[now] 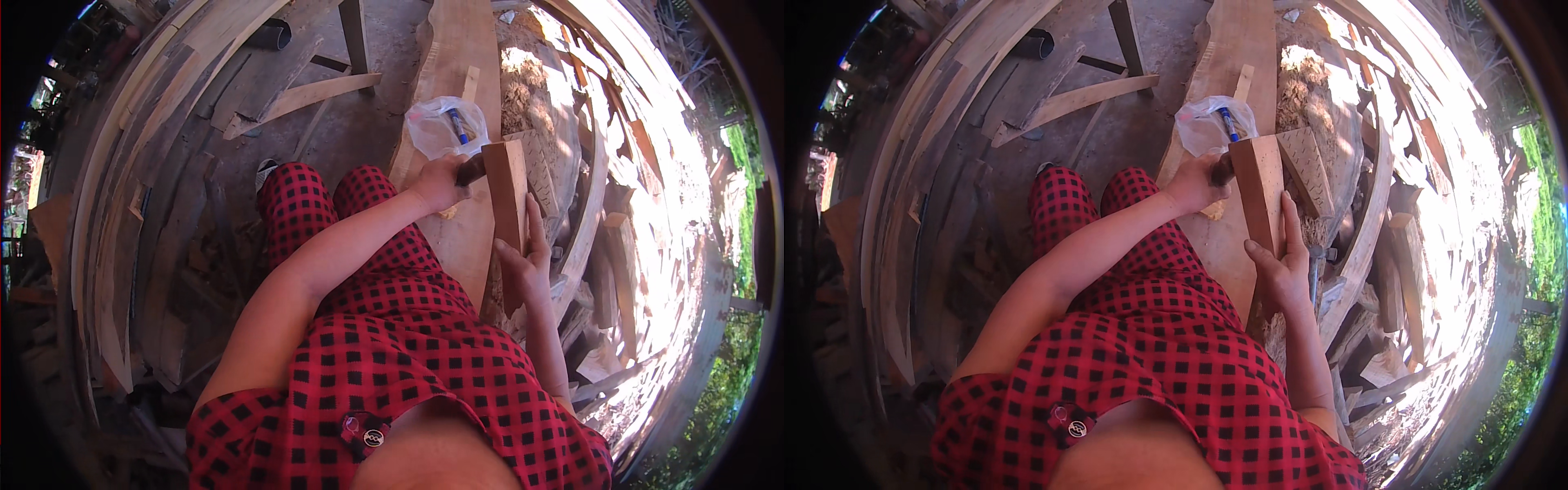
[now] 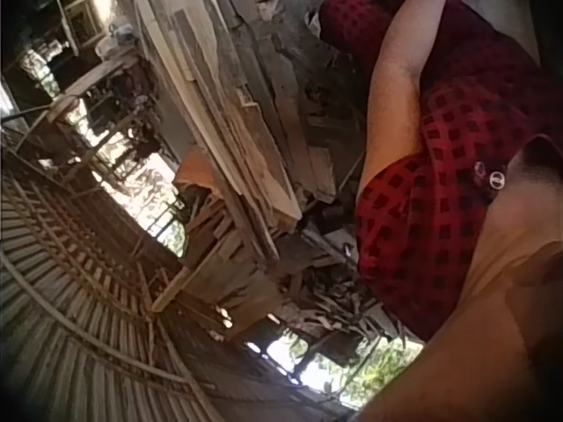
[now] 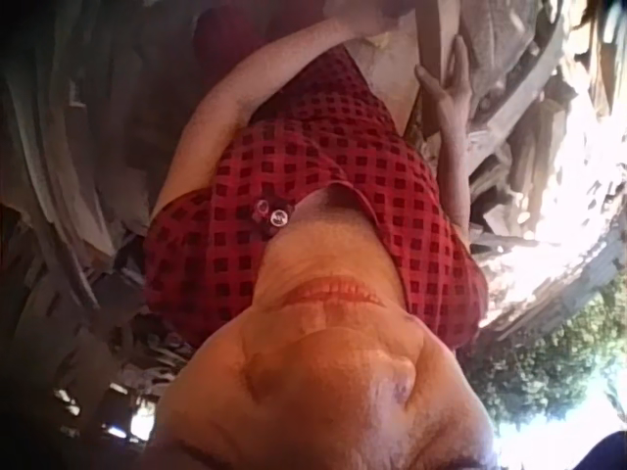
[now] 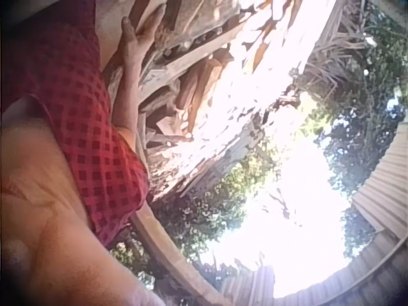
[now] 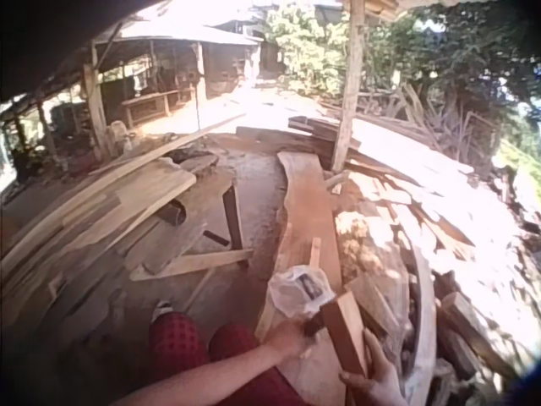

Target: Carving or chiseling a piece of wood in a workshop setting.

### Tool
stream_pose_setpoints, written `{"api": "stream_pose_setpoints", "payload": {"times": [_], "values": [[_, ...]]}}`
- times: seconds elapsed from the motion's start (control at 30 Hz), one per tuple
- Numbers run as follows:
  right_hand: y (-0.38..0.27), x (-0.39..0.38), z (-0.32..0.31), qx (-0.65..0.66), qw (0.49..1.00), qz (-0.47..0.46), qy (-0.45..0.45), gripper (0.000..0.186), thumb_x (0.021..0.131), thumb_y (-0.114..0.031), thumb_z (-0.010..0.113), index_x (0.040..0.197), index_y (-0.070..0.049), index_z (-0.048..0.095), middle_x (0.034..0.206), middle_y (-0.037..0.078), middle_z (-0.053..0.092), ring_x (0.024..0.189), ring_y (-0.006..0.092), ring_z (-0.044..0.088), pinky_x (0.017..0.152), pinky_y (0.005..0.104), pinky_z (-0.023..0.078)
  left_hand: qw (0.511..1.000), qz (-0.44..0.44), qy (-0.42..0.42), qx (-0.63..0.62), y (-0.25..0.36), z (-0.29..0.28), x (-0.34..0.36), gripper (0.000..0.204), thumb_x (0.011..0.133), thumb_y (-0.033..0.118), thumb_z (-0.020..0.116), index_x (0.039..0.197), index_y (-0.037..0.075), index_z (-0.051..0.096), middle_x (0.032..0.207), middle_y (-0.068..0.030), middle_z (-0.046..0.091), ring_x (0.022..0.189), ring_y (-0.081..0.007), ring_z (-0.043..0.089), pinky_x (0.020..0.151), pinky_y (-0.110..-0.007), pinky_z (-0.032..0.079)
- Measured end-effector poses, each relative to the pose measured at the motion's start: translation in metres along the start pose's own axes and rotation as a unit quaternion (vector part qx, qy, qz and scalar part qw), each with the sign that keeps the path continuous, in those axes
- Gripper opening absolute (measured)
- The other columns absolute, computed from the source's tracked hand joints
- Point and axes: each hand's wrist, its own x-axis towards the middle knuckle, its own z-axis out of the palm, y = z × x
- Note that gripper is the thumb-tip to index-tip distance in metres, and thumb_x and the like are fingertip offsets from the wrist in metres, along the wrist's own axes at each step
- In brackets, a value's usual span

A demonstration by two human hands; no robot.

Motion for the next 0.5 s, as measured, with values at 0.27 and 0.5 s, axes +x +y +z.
{"api": "stream_pose_setpoints", "payload": {"times": [0.27, 0.5], "values": [[-0.050, -0.014, -0.024, 0.013, 0.982, -0.107, 0.155, 0.092, 0.076, -0.010, 0.072, 0.150, -0.007, 0.018, 0.141, 0.017, 0.043, 0.128, 0.0272, 0.044, 0.107, 0.0355, 0.033, 0.999, 0.033, 0.004, 0.027, 0.004, 0.009, 0.005, 0.035, 0.068, 0.023, 0.070, 0.097, 0.007, 0.059, 0.096, -0.0172, 0.062, 0.096, -0.0356, 0.061, 0.084, -0.043, 0.048], [-0.013, -0.013, -0.022, -0.117, 0.993, -0.019, 0.012, 0.090, 0.072, -0.009, 0.074, 0.148, -0.004, 0.026, 0.144, 0.019, 0.040, 0.132, 0.0281, 0.041, 0.110, 0.0357, 0.029, 0.998, 0.042, 0.007, 0.055, 0.000, 0.025, 0.011, 0.037, 0.067, 0.025, 0.071, 0.099, 0.009, 0.060, 0.097, -0.0165, 0.062, 0.095, -0.0347, 0.061, 0.085, -0.043, 0.049]]}}
